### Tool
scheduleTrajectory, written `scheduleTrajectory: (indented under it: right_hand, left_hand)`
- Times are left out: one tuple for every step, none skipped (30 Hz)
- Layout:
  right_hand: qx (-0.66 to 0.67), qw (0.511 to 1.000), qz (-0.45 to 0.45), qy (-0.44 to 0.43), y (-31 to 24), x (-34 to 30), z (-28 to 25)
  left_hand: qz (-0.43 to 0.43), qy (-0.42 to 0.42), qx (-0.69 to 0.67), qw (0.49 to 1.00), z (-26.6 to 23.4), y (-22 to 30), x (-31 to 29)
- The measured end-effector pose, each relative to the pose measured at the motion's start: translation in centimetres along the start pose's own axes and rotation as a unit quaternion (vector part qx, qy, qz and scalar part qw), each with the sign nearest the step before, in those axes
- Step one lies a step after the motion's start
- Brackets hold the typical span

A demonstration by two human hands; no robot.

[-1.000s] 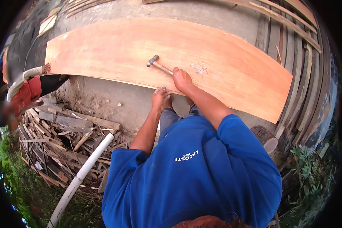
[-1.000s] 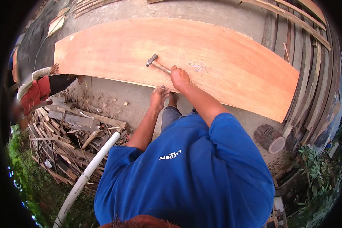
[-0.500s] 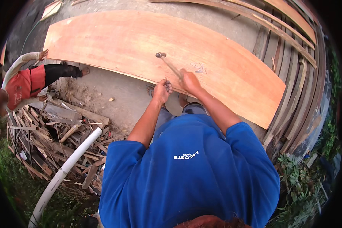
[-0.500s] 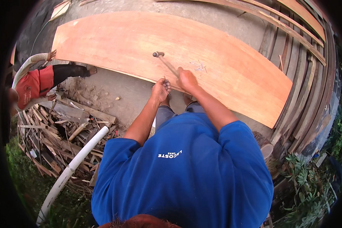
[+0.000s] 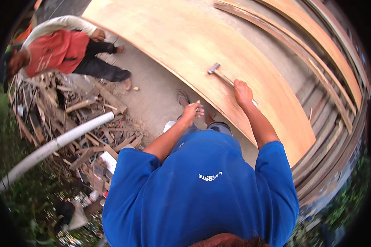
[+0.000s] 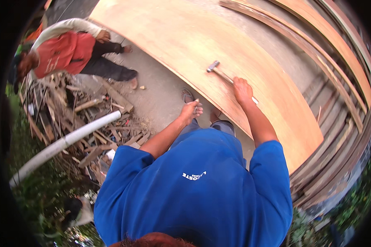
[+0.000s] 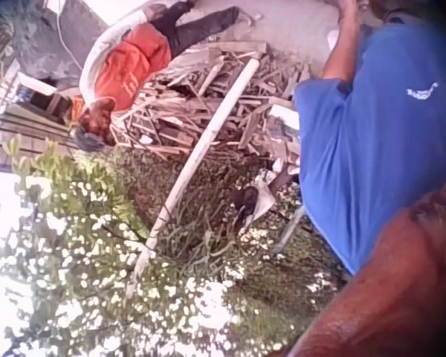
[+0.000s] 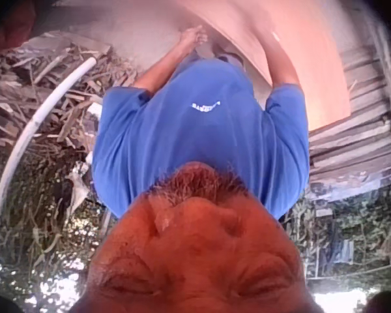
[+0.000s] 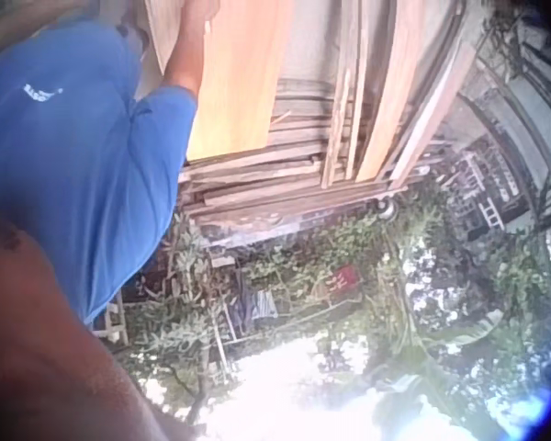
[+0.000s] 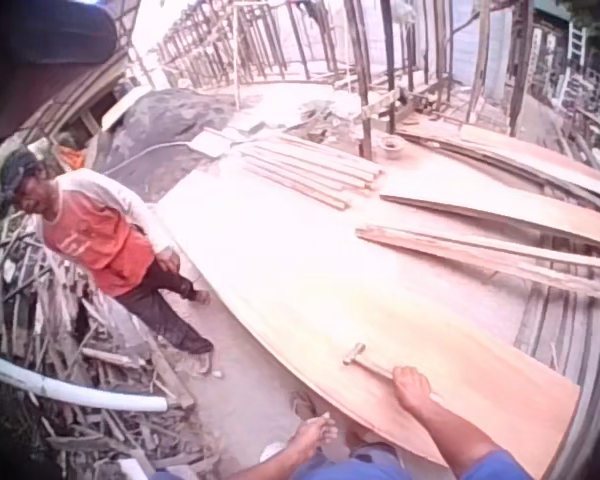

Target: The person hammers nails into a large curved wooden plank and then picks up a handsaw.

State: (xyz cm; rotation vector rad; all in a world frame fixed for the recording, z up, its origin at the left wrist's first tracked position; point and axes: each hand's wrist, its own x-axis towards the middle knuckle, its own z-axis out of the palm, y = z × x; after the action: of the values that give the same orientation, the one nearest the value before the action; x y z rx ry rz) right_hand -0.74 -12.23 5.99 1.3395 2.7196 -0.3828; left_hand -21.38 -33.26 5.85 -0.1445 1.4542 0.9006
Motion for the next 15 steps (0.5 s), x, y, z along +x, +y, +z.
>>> scheduleTrajectory:
  right_hand:
    - [-0.004, 1.000, -0.002, -0.011, -0.5, 0.3, -0.2]
    - [-0.007, 1.000, -0.025, -0.013, -0.9, 0.5, -0.3]
    - [-0.017, 0.999, -0.011, -0.030, -1.2, 0.8, -0.3]
    - [-0.027, 0.999, 0.004, -0.046, -1.4, 1.2, -0.4]
    - [-0.032, 0.998, -0.021, -0.053, -1.3, 1.4, -0.2]
    - [-0.020, 0.998, -0.018, -0.050, -0.9, 1.9, -0.1]
    - [-0.008, 0.999, -0.015, -0.047, -0.5, 2.3, -0.2]
    - [-0.007, 0.998, -0.002, -0.059, 0.0, 2.7, -0.2]
    - [-0.004, 0.997, 0.012, -0.070, 0.3, 3.1, -0.3]
    - [0.009, 0.998, 0.001, -0.061, 0.4, 3.4, -0.5]
    - [0.022, 0.998, -0.010, -0.052, 0.2, 3.5, -0.7]
    - [0.021, 0.999, -0.015, -0.046, -0.5, 3.5, -1.1]
    - [0.021, 0.999, -0.020, -0.042, -1.3, 3.3, -2.1]
    - [0.039, 0.997, -0.039, -0.046, -2.0, 3.2, -3.0]
    - [0.059, 0.996, -0.056, -0.049, -2.7, 2.9, -4.0]
  left_hand:
    - [-0.004, 0.000, 0.005, 1.000, -0.2, -0.2, -0.3]
    - [-0.011, -0.005, 0.011, 1.000, -0.1, -0.5, -0.4]
    - [-0.005, 0.007, -0.010, 1.000, 0.0, -0.8, -0.5]
    - [0.004, -0.001, -0.008, 1.000, 0.1, -1.0, -0.4]
    - [0.008, -0.007, -0.008, 1.000, 0.3, -1.6, -0.2]
    - [0.018, -0.013, -0.021, 1.000, 0.7, -1.5, 0.1]
    - [0.022, -0.002, -0.044, 0.999, 1.3, -1.7, 0.2]
    - [0.028, -0.010, -0.030, 0.999, 2.1, -1.5, 0.5]
    - [0.035, -0.017, -0.015, 0.999, 2.6, -1.3, 1.0]
    - [0.037, -0.011, -0.034, 0.999, 2.9, -1.4, 1.1]
    - [0.040, -0.007, -0.052, 0.998, 3.2, -1.5, 1.3]
    - [0.037, -0.010, -0.085, 0.996, 3.4, -1.1, 1.3]
    - [0.033, -0.014, -0.118, 0.992, 3.7, -0.8, 0.9]
    - [0.035, -0.018, -0.149, 0.988, 4.1, -0.6, 0.8]
    - [0.038, -0.023, -0.177, 0.983, 4.6, -0.3, 0.8]
